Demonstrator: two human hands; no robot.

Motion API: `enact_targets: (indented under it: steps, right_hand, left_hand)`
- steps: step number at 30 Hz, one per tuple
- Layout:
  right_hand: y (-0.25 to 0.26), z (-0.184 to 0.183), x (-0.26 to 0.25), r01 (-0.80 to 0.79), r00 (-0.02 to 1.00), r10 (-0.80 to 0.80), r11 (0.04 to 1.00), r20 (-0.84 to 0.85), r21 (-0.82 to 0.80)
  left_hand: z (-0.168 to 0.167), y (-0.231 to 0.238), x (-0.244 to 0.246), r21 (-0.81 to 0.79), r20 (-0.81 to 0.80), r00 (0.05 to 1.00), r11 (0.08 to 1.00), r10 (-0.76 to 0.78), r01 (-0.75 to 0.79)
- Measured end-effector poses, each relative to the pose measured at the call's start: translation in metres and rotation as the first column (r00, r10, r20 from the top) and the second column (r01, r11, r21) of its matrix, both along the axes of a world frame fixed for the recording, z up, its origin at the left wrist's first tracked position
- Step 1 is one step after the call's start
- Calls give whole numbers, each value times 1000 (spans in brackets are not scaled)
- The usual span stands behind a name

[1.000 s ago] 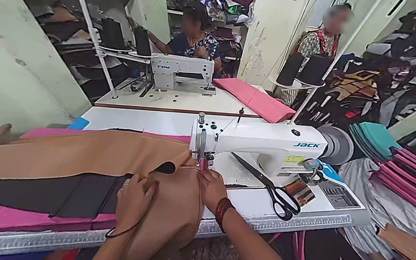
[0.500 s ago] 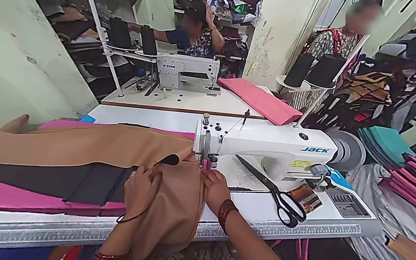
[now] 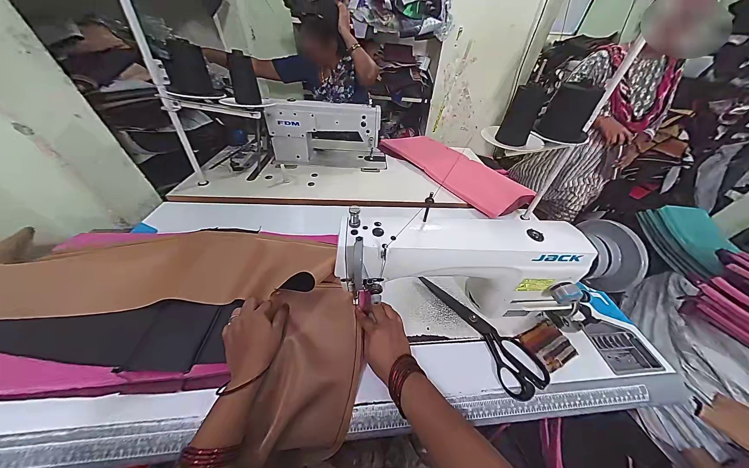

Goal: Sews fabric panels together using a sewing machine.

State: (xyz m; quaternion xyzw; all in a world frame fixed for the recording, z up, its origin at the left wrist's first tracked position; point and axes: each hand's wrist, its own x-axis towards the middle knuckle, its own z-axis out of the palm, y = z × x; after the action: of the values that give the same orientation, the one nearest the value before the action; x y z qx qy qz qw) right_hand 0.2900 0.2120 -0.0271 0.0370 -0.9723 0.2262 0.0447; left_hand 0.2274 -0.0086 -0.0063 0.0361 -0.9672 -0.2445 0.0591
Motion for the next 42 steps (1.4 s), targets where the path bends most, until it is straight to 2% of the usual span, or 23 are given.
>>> enact_targets:
  steps: [6,10,13,14,16,18,21,23,26,30,32,36,38,40,42]
  right_hand:
    - [-1,8,0,14,993,-14,1000,114,-2]
    - [9,2,11,-60,997,46,967,-65,-249]
    - [12,4,14,-115,993,108,969,-45,-220]
    - [11,4,14,-116,993,111,972,-37,-205]
    - [10,1,12,-123,992,116,975,-47,-183]
    - [8,-1,11,-136,989,126,979,-72,-151]
    - [6,-1,10,-160,985,155,984,-69,-79]
    - [5,-3,10,-165,984,161,984,-70,-62]
    - [6,-2,10,-168,985,163,981,-62,-98]
    - [8,0,11,-160,986,149,975,-81,-156]
    - [7,0,12,-172,983,161,974,-83,-148]
    - [7,-5,10,-184,977,164,972,-136,-146]
    - [7,-6,11,-172,980,154,975,-130,-141]
    - [8,-2,13,-119,991,107,978,-80,-174]
    - [11,1,20,-8,999,-6,968,-52,-251]
  left_hand:
    - [3,-2,-4,-13,40,999,1000,-16,16]
    - [18,-31,17,-7,193,971,989,-143,147]
    - [22,-56,51,68,336,915,974,-225,214]
    - [20,-62,62,105,306,915,964,-263,242]
    - [21,-64,74,125,90,954,953,-286,274]
    - [27,-61,64,29,-106,964,969,-243,247]
    - [39,-51,29,-102,-242,952,981,-186,165]
    - [49,-45,3,-106,-160,972,982,-169,154]
    - [59,-50,-23,-15,86,978,982,-188,190]
    - [45,-65,-26,-20,299,929,971,-220,237]
    - [33,-71,-21,-26,272,936,971,-221,237]
    - [16,-74,-21,-35,96,962,965,-255,259]
    - [12,-74,-26,-52,71,956,956,-285,289]
    - [7,-76,-28,-40,35,954,954,-297,298]
    - [2,-79,-27,-4,-25,953,953,-303,303]
